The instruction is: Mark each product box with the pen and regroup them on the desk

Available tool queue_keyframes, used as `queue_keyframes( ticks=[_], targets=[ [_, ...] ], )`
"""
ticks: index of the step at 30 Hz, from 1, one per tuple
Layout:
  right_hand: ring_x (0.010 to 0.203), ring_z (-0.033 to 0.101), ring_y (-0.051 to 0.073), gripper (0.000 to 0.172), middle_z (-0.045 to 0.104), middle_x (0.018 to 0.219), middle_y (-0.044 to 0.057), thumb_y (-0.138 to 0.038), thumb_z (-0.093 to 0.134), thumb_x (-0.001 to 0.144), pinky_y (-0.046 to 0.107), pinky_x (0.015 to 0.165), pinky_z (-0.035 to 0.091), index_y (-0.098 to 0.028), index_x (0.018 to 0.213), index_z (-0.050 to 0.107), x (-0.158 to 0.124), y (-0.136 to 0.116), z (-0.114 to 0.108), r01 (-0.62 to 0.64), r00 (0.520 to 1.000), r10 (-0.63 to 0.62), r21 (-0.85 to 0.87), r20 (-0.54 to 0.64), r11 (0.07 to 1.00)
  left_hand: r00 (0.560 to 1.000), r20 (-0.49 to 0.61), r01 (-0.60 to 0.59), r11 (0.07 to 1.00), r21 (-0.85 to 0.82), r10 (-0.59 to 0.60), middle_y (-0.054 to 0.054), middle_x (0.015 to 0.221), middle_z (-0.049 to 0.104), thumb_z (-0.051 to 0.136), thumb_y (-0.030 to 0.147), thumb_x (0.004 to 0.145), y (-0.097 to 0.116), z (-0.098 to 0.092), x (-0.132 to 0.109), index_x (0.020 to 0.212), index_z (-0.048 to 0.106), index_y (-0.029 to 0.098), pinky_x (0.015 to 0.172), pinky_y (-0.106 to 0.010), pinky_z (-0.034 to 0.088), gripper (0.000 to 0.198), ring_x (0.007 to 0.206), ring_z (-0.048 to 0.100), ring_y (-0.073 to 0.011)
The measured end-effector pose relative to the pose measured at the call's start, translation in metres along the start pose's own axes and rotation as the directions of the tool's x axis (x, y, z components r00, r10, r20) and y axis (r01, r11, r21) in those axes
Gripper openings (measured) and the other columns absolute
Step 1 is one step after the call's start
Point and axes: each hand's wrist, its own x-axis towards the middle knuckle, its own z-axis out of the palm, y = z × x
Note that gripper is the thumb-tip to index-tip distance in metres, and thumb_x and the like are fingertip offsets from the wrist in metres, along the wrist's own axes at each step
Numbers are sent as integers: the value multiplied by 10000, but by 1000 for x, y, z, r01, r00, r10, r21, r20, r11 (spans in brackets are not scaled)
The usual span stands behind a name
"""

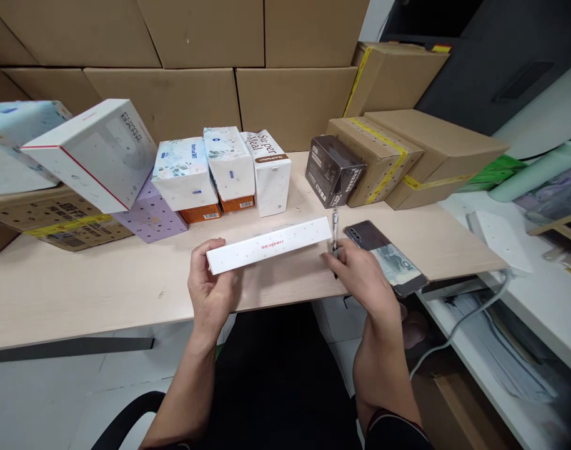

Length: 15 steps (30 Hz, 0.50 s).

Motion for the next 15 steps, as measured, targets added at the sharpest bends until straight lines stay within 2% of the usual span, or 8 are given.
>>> queue_keyframes(
  ticks=[2, 6, 9, 12, 13, 15],
  targets=[
    [825, 682, 280, 190, 738, 825, 87, -365, 576, 980, 338, 703, 366, -195, 996, 660, 5, -8, 1, 5, 999, -2, -82, 40, 997, 1000, 4, -4, 1000, 1, 4, 0, 1073, 691, 672, 104, 741, 0, 0, 0, 1104, 688, 236, 837, -223, 508, 387, 980, 646, -133],
    [840, 690, 290, 199, 764, 883, 118, -380, 602, 986, 344, 704, 366, -196, 943, 664, 8, -18, 5, -34, 999, 35, -161, 2, 986, 1000, 12, -1, 1000, 4, 1, 0, 1072, 688, 664, 104, 737, -1, 1, 0, 1105, 683, 234, 817, -221, 511, 391, 962, 646, -129],
    [842, 679, 293, 295, 750, 878, 118, -474, 597, 990, 352, 721, 409, -191, 981, 679, 1, -7, 3, -52, 992, 37, -133, -117, 990, 1000, 25, 1, 1000, 12, -2, -8, 1106, 690, 665, 103, 744, -1, 1, 0, 1120, 678, 235, 843, -234, 523, 398, 989, 656, -138],
    [1065, 646, 374, 479, 723, 1134, 209, -554, 632, 951, 432, 849, 473, -146, 1195, 685, -12, 18, -8, -133, 939, 60, -198, -339, 971, 999, 39, -3, 1000, 13, 3, -17, 1114, 690, 674, 118, 762, -1, 1, 0, 1124, 674, 234, 841, -247, 536, 380, 993, 663, -148],
    [1157, 612, 417, 575, 678, 1270, 250, -571, 654, 931, 473, 892, 477, -133, 1303, 655, -16, 26, -12, -183, 922, 81, -242, -379, 953, 999, 43, -3, 1000, 10, 3, -18, 1115, 688, 679, 123, 766, -1, 2, -1, 1125, 673, 235, 834, -247, 539, 375, 987, 663, -148],
    [1274, 551, 483, 772, 561, 1475, 292, -607, 686, 898, 537, 938, 477, -138, 1493, 539, -22, 40, -20, -271, 921, 151, -310, -360, 911, 999, 50, -3, 1000, 2, 3, -21, 1124, 682, 685, 129, 768, -2, 2, -1, 1126, 671, 235, 839, -249, 543, 373, 993, 661, -149]
  ],
)
